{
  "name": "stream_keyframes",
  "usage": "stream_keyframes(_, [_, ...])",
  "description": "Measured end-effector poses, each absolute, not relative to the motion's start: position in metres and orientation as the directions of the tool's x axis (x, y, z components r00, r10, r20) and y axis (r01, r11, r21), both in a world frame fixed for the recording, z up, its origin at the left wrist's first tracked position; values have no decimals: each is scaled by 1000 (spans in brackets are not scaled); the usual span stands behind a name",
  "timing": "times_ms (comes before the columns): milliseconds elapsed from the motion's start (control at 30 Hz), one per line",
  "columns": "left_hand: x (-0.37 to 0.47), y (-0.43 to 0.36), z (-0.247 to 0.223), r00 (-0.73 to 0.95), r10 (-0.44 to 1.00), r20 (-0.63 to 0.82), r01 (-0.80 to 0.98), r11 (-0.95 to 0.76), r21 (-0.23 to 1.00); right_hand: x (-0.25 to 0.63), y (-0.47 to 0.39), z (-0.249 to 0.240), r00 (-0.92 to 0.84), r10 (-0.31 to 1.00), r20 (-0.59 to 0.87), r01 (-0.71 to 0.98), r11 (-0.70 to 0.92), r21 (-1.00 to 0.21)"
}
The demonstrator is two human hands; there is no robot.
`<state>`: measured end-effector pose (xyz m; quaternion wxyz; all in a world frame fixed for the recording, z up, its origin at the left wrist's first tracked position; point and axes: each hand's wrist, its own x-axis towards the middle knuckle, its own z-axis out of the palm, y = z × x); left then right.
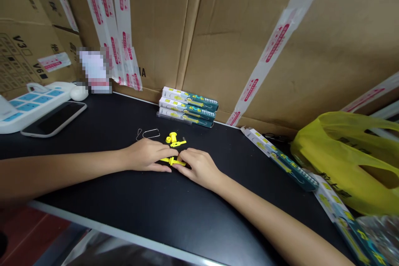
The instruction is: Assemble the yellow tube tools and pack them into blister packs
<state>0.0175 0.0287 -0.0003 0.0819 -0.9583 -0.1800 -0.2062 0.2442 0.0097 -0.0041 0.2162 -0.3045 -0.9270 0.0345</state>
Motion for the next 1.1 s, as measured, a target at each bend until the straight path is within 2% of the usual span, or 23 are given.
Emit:
stream_keyframes(200, [20, 25, 2, 904, 242, 352, 315, -935, -166, 247, 9, 3, -721, 526, 451, 513, 843, -163])
stream_keyframes(367, [21, 26, 1, 907, 212, 364, 272, -954, -124, 230, 18, 21, -686, 512, 516, 538, 835, -115])
stream_keyframes(433, [21, 28, 2, 908, 209, 363, 268, -956, -118, 211, 27, 32, -738, 488, 466, 533, 845, -40])
stream_keyframes(600, [22, 29, 2, 926, 151, 345, 227, -955, -191, 149, 62, 55, -901, 342, 266, 406, 879, 248])
stream_keyframes(733, [22, 28, -1, 932, 149, 330, 237, -939, -247, 107, 83, 54, -951, 272, 145, 304, 904, 299])
stream_keyframes(900, [22, 26, -1, 910, 127, 395, 252, -925, -283, 80, 88, 47, -960, 278, 39, 269, 874, 405])
stream_keyframes(1100, [23, 26, -1, 874, 108, 474, 277, -912, -303, 69, 78, 59, -918, 373, -136, 301, 877, 375])
